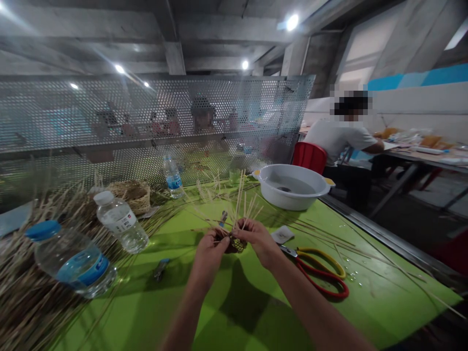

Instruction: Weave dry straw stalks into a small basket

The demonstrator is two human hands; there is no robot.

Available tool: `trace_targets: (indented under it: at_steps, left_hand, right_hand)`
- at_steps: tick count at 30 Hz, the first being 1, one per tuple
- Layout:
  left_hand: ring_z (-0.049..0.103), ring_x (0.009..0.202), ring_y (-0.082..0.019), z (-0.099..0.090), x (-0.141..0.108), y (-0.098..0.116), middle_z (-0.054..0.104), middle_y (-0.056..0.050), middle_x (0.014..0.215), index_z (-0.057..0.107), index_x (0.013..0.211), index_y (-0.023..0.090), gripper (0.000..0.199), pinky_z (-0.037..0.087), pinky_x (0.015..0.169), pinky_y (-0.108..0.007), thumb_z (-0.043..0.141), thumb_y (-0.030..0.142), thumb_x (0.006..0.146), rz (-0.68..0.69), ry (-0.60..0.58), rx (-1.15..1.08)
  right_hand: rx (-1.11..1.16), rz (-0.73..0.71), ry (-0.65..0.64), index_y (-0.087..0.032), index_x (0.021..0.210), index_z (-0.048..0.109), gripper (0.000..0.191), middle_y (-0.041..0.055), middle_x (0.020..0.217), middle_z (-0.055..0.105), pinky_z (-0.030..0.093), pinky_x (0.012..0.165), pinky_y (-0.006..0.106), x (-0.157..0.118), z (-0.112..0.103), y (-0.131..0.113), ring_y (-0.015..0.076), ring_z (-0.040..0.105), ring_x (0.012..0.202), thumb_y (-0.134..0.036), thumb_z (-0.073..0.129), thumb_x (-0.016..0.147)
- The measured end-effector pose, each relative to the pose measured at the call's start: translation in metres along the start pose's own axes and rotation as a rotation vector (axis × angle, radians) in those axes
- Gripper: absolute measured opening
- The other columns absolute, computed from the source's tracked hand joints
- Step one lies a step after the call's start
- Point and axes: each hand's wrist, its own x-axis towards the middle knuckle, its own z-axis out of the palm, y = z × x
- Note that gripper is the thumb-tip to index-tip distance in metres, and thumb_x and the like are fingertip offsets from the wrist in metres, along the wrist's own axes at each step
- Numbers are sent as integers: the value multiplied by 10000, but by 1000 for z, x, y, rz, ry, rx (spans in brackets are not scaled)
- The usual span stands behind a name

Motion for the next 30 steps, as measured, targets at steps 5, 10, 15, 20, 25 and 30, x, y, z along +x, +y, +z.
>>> trace_targets:
  at_steps: [5,10,15,20,25,30]
  left_hand:
    - [656,604,-179,0,-1,-4,669,-12,660,611,743,154,255,568,656,-341,745,354,659,26,4,28]
    - [642,591,-168,-2,1,-6,656,1,649,591,712,164,309,567,631,-333,777,390,612,24,52,53]
    - [627,560,-163,0,-2,0,645,8,606,594,676,168,279,553,590,-307,779,362,599,18,49,42]
    - [630,582,-173,2,-5,5,680,-14,636,655,720,159,227,544,589,-300,755,345,636,21,3,71]
    - [635,607,-176,1,-5,5,693,-28,679,669,736,150,253,550,603,-304,765,361,634,22,-16,72]
    - [646,611,-179,1,-3,1,673,-22,660,653,747,146,306,564,645,-321,755,424,667,-6,-19,51]
  right_hand:
    - [26,21,-9,-177,611,602,287,-38,554,511,272,535,260,-1,1,-3,103,391,525,-379,806,589]
    - [29,42,-30,-175,617,628,263,-25,568,545,289,550,265,-1,1,-3,112,419,541,-363,808,576]
    - [20,63,-29,-178,610,592,281,-40,548,510,259,536,262,0,-1,0,102,384,525,-354,808,578]
    - [37,69,-32,-172,629,614,271,-29,571,544,281,554,263,0,-2,1,113,426,549,-341,817,565]
    - [41,62,-58,-159,660,665,214,-12,609,585,298,564,262,-2,1,-3,119,456,565,-306,793,571]
    - [43,38,-11,-162,620,647,199,-19,586,561,292,556,259,-1,1,-1,113,433,559,-303,777,566]
